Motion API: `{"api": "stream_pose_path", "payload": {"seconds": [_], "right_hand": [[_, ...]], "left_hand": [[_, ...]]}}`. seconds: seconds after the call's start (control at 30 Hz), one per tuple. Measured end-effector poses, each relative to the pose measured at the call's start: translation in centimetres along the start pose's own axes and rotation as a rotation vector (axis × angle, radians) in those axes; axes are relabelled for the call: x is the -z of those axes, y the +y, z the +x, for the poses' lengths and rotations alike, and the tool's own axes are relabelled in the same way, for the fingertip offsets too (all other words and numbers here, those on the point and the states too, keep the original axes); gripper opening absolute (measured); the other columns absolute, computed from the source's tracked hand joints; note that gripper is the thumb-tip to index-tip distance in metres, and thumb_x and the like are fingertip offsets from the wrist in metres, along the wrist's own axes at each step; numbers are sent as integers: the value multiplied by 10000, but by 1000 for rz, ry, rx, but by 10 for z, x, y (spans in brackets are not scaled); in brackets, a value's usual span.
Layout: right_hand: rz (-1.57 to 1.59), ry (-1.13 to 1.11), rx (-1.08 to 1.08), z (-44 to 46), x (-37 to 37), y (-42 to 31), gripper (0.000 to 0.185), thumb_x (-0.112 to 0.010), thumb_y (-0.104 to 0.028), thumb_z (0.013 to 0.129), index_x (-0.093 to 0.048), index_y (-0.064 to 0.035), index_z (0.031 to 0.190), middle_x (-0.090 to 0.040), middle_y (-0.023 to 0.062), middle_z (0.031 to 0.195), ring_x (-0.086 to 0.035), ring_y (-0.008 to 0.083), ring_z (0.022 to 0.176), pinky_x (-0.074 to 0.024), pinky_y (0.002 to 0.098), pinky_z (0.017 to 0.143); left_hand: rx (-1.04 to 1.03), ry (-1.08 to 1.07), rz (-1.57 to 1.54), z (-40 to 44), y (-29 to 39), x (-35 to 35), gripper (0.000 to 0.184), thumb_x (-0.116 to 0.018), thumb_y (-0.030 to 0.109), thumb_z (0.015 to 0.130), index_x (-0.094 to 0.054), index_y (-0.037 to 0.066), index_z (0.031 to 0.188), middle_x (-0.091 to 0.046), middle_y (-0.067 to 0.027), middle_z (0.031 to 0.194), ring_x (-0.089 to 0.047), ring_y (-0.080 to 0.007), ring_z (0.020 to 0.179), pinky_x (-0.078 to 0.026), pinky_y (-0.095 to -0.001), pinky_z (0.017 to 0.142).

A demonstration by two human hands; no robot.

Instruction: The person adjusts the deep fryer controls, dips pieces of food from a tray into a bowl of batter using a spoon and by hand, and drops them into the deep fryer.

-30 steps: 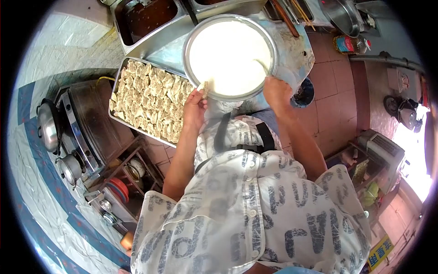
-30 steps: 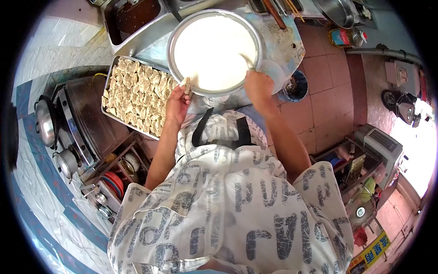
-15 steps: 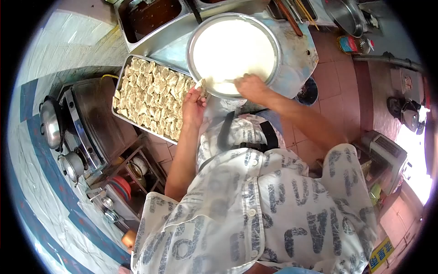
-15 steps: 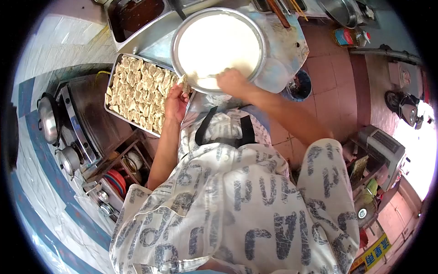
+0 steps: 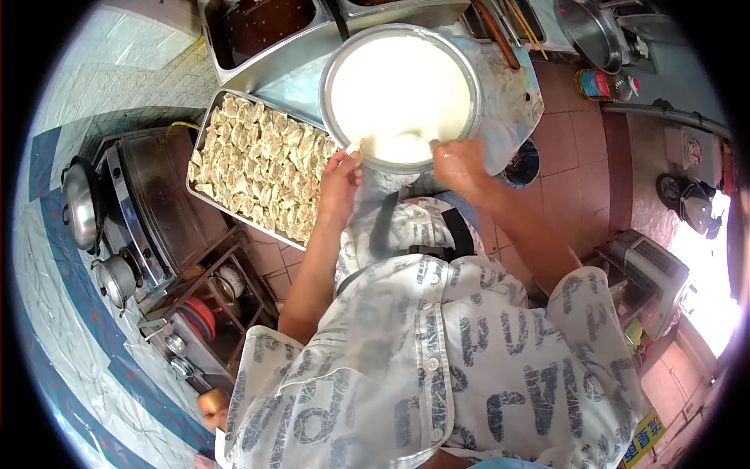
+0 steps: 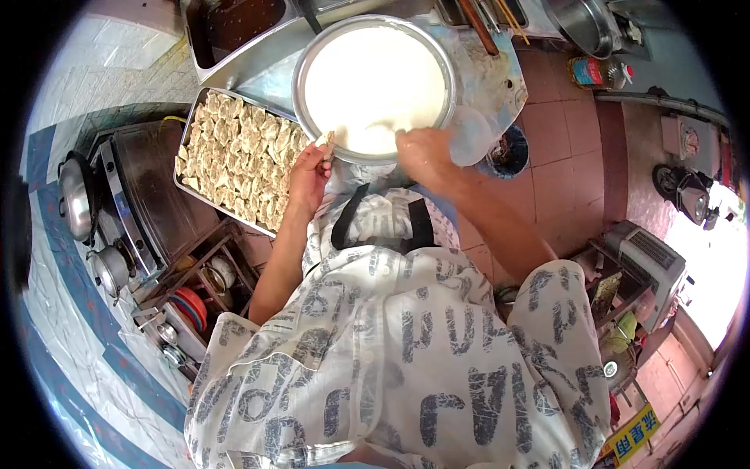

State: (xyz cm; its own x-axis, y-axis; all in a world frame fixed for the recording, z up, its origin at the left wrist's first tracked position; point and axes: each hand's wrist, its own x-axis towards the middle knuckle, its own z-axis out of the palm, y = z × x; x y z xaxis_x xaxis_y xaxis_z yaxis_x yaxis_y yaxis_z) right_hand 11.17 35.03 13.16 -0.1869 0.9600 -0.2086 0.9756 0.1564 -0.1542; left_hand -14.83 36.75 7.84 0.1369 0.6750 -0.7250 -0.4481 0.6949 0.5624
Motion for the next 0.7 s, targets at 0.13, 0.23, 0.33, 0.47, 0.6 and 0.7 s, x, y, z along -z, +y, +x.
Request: {"api": "stream_pose_path", "payload": {"seconds": [0.13, 0.23, 0.33, 0.47, 0.6, 0.7], "right_hand": [[22, 26, -302, -2, -19, 17, 153, -571, -135, 813, -697, -53, 783, -693, 189, 727, -696, 372, 699, -551, 475, 643], [47, 171, -485, -8, -5, 26, 167, -565, -149, 827, -699, -63, 775, -691, 196, 729, -693, 395, 691, -552, 486, 653], [81, 160, -527, -20, -2, 25, 179, -563, -163, 840, -699, -65, 776, -689, 210, 739, -690, 410, 697, -551, 502, 655], [181, 104, -528, -31, -10, 6, 175, -573, -176, 838, -698, -68, 781, -683, 228, 747, -686, 428, 708, -551, 512, 649], [206, 69, -535, -34, -27, -4, 147, -587, -170, 809, -702, -83, 784, -675, 229, 733, -682, 435, 707, -552, 505, 641], [250, 65, -478, -33, -27, -10, 138, -590, -160, 794, -699, -76, 781, -673, 227, 726, -680, 436, 702, -553, 500, 640]], "left_hand": [[-49, 16, 216, 9, -1, -21, 324, -687, 105, 900, -581, 76, 1204, -608, 26, 857, -526, -73, 646, -417, -208, 569], [-169, -76, 452, 25, -12, -32, 324, -708, 135, 878, -612, 53, 1177, -605, 19, 883, -537, -69, 708, -440, -211, 621], [-342, -112, 787, 48, -28, -48, 371, -736, 205, 841, -632, 72, 1171, -643, -38, 915, -592, -140, 785, -494, -272, 715], [-515, -110, 1212, 53, -38, -68, 447, -691, 261, 839, -590, 125, 1253, -694, -160, 1009, -674, -287, 923, -522, -388, 799], [-528, -87, 1451, 53, -46, -77, 474, -653, 243, 827, -539, 137, 1274, -698, -174, 980, -673, -354, 936, -528, -433, 808], [-458, -68, 1548, 60, -50, -78, 486, -659, 248, 813, -527, 139, 1268, -699, -169, 965, -677, -352, 924, -528, -435, 804]]}}
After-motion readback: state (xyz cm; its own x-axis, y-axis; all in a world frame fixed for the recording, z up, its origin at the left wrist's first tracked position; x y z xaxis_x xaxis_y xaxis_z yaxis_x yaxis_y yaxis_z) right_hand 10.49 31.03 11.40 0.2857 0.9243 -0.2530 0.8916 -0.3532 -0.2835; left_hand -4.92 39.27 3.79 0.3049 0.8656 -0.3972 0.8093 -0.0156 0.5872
